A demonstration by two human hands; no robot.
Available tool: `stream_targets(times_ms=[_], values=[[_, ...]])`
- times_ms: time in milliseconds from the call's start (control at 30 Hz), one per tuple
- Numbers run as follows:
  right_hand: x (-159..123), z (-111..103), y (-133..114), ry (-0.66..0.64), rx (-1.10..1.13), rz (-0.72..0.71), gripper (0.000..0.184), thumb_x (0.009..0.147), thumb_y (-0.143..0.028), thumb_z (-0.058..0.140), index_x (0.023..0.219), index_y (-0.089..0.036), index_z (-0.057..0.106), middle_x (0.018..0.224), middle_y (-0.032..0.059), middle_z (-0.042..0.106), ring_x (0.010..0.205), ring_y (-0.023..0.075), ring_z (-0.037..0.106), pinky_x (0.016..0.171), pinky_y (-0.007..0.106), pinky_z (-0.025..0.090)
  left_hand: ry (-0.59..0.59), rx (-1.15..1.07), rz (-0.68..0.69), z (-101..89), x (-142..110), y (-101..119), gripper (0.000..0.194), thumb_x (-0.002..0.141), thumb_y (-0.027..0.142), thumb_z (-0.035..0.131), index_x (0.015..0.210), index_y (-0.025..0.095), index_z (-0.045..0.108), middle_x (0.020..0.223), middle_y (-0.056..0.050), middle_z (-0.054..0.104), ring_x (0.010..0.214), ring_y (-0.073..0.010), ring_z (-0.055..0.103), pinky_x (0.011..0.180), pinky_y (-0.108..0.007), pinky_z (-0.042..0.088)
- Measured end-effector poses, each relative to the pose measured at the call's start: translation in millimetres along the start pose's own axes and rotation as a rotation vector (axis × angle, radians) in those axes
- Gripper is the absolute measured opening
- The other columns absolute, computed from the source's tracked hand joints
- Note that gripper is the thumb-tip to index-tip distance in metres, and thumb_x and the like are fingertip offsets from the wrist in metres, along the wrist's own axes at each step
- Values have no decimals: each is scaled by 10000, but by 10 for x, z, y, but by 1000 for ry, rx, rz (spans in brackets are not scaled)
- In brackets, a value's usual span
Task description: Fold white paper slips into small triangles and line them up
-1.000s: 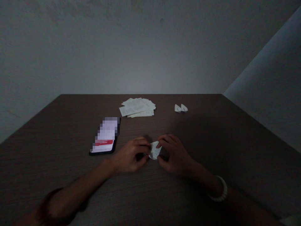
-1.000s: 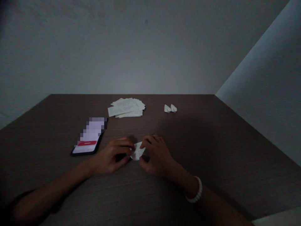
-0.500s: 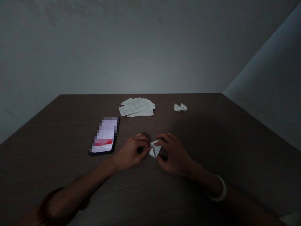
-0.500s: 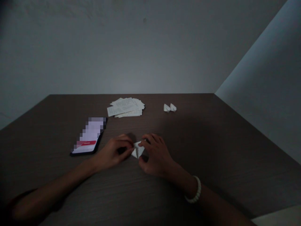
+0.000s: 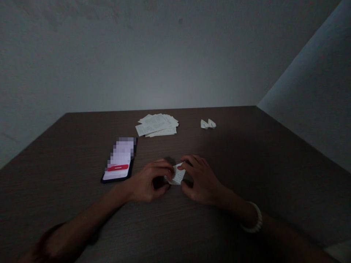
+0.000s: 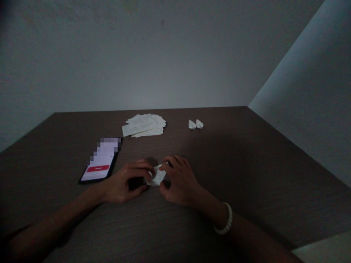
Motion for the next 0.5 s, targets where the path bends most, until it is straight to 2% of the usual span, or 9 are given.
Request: stream_targets(times_ms=[67,200,500], values=[[-3,0,-1,-3,-4,-1,387,729,-252,603,1113,-207,579,1251,79,515,1188,257,428,1017,424,337,16,-27,-9,1,5,-20,104,780,97,575,832,159,639,987,-66,624,947,-188,590,847,-342,479],[-6,5,3,-7,-11,8,379,727,-244,605,1103,-211,578,1258,80,513,1190,259,428,1027,429,331,76,-33,-58,-7,42,-69,92,839,133,569,802,157,650,989,-67,635,904,-166,615,813,-323,494],[-14,44,34,-22,-30,5,402,739,-268,588,1137,-213,579,1382,80,457,1307,256,347,1077,435,281,219,127,-222,37,95,-142,101,817,136,586,781,162,676,928,-62,658,895,-196,606,808,-361,495]])
Point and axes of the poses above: each hand's wrist, its own x-axis towards the middle knuckle, its own z-axis out of the palm, y = z × x, the point moved 7 cm from there along x, towards the middle knuckle
